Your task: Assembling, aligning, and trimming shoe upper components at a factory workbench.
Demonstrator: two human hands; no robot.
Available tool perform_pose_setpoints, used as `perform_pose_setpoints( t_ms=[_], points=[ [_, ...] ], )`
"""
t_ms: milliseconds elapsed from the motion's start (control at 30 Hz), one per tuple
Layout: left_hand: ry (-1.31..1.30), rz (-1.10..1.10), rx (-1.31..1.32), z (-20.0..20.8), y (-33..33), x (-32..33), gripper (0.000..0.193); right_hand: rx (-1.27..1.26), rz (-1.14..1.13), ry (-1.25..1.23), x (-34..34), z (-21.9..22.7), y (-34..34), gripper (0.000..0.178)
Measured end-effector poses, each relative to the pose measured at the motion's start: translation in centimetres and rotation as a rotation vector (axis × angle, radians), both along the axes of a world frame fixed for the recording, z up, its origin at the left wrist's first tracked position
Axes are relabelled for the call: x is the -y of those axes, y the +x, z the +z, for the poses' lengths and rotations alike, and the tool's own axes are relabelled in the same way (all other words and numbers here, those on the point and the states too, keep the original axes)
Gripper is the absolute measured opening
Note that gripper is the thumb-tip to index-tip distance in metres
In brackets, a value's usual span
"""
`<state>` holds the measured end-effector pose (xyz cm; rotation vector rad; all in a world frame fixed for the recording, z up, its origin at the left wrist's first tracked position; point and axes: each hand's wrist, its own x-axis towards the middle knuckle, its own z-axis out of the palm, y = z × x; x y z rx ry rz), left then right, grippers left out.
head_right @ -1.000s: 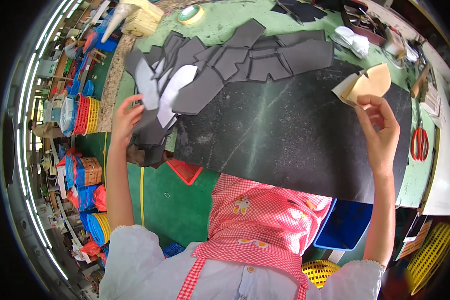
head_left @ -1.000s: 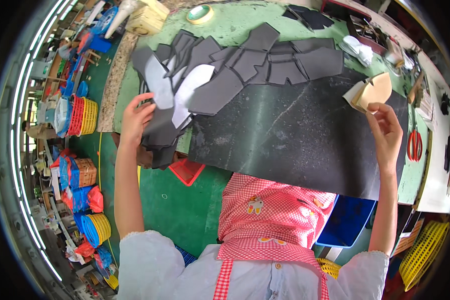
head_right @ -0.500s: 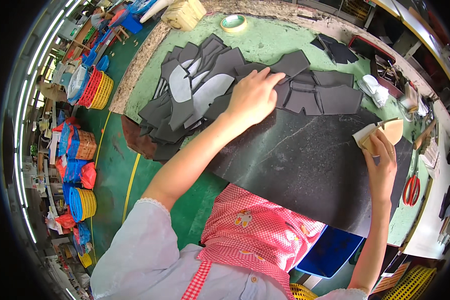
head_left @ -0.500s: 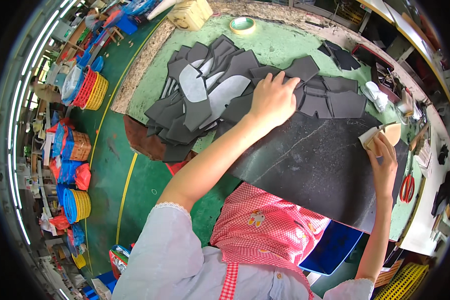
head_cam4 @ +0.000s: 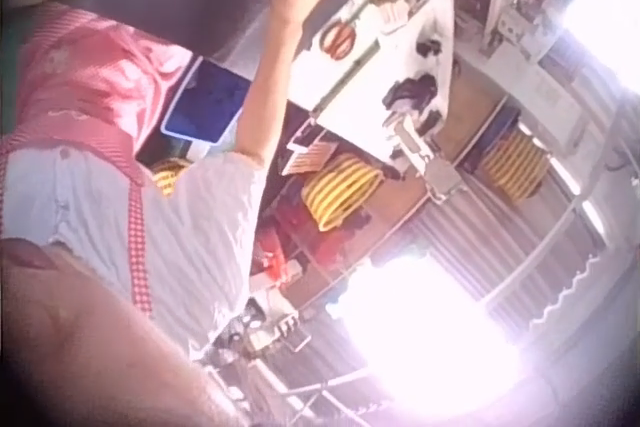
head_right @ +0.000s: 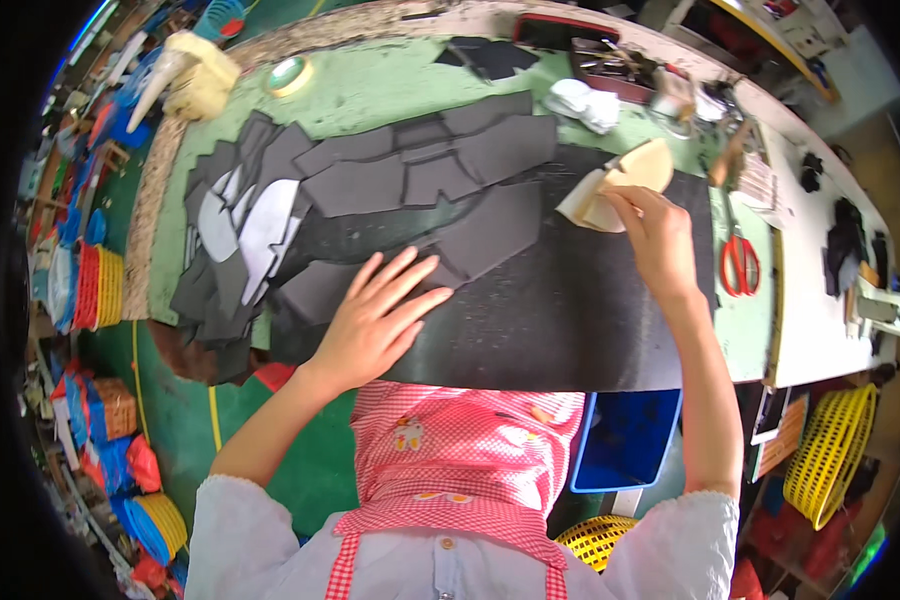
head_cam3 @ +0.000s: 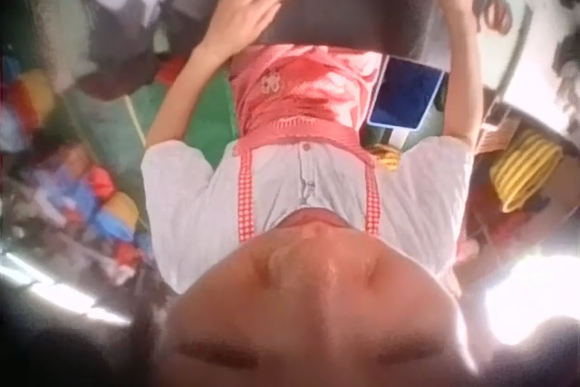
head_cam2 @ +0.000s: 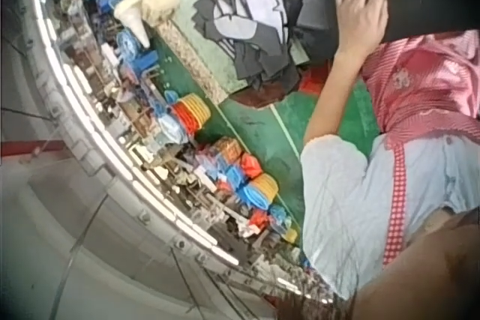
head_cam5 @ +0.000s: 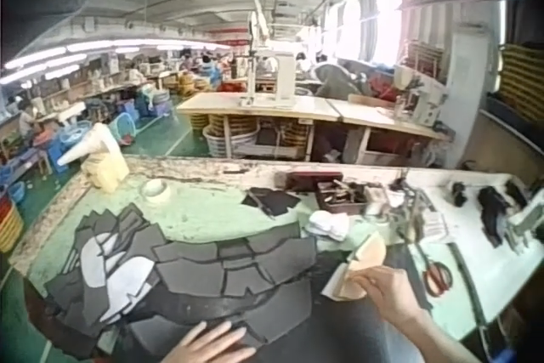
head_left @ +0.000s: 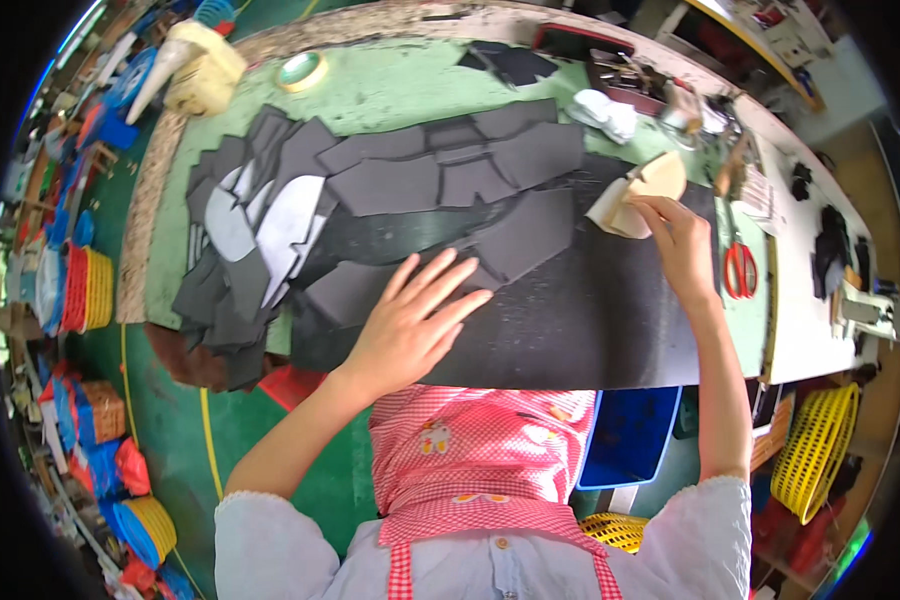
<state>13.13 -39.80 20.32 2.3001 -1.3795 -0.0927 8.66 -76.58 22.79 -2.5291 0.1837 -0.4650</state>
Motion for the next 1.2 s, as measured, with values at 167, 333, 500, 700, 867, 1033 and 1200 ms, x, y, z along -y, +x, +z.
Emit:
perform_pose_setpoints(
  t_ms=[167,333,500,700,867,1033,1200],
  points=[
    [-0.071,-0.024,-0.013,0.1,0.0,-0.1,0.042,-0.018,-0.024,0.094,1.4,0.3,-0.5,0.019],
    [-0.126,-0.129,-0.180,0.6,-0.2,-0.6,0.035,0.272,-0.101,0.020,1.9,3.4,-0.7,0.017],
    [-0.326,-0.057,-0.400,2.8,-1.9,2.4,0.016,0.421,0.110,-0.174,-4.9,5.3,-3.0,0.033],
    [-0.696,0.060,-1.437,2.3,-2.6,6.9,0.045,0.154,0.365,-0.015,-11.8,4.2,-4.4,0.031],
    [-0.536,0.092,-1.141,3.5,-3.4,6.9,0.033,-0.119,0.229,0.537,-11.8,4.2,-6.4,0.020],
    [-0.436,0.083,-0.522,3.4,-4.6,7.7,0.019,-0.211,0.184,0.596,-11.9,4.6,-7.1,0.017],
    [-0.521,0.109,-0.297,4.3,-4.5,8.6,0.022,-0.153,0.145,0.539,-12.1,4.4,-8.0,0.016]
  ],
)
